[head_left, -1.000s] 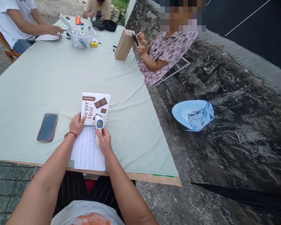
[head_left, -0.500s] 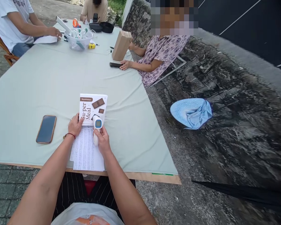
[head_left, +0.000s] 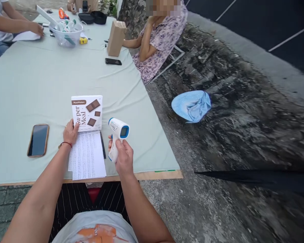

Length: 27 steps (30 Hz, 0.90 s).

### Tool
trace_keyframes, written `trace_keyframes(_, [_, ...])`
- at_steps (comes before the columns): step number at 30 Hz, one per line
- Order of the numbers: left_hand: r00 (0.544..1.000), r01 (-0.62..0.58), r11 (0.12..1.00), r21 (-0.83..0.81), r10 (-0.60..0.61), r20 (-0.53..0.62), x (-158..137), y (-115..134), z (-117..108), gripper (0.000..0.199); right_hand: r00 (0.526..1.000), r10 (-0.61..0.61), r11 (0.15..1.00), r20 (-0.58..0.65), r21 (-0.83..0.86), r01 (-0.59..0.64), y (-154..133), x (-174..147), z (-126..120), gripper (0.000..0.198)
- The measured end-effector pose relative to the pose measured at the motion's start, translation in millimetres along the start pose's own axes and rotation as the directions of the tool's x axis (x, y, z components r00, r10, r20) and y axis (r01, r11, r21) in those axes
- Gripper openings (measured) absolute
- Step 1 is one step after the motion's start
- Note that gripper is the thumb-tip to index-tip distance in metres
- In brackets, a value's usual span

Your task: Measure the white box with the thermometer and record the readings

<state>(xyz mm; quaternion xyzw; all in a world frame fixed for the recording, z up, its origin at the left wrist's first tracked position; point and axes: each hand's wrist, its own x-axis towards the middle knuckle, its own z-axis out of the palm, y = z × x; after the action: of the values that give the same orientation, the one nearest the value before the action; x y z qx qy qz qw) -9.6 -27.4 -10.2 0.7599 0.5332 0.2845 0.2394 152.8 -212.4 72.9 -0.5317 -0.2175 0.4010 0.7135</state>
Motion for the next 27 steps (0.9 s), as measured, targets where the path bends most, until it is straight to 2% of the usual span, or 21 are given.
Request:
trace_keyframes(7, [1.000,0.005,1.000,0.012,-0.005,-0.011,7,-1,-7,0.061,0.993,-0.118,0.990,0.010,-0.071,0.119,-12,-12,-17,0.037])
trace_keyframes(10, [1.000,0.001,1.000,0.002,-0.001,-0.018,7,-3,-7,0.062,0.991,-0.136,0.980,0.007,-0.149,0.135,-2,-9,-26,0.041])
trace_keyframes(13, [1.000,0.011,1.000,-0.004,-0.011,-0.015,6,-5,-7,0.062,0.983,-0.180,0.931,-0.030,-0.328,0.160,17,6,-40,0.043])
trace_keyframes(16, [1.000,0.018,1.000,-0.015,-0.018,0.001,4,-5,-6,0.063,0.963,-0.259,0.784,-0.079,-0.599,0.162,43,28,-60,0.052])
trace_keyframes(18, [1.000,0.016,0.999,-0.036,-0.016,0.008,2,-4,-6,0.062,0.966,-0.251,0.621,-0.065,-0.776,0.109,59,41,-74,0.051])
trace_keyframes(20, [1.000,0.004,0.998,-0.067,-0.004,0.002,-1,-3,-5,0.062,0.968,-0.250,0.462,-0.021,-0.881,0.100,74,51,-88,0.047])
trace_keyframes(22, [1.000,-0.015,0.994,-0.111,0.014,-0.009,-2,-4,-3,0.067,0.964,-0.265,0.347,0.016,-0.931,0.111,84,58,-98,0.045])
trace_keyframes(27, [0.998,-0.034,0.988,-0.151,0.026,-0.055,-4,-8,3,0.075,0.958,-0.281,0.211,0.063,-0.969,0.126,88,63,-108,0.042])
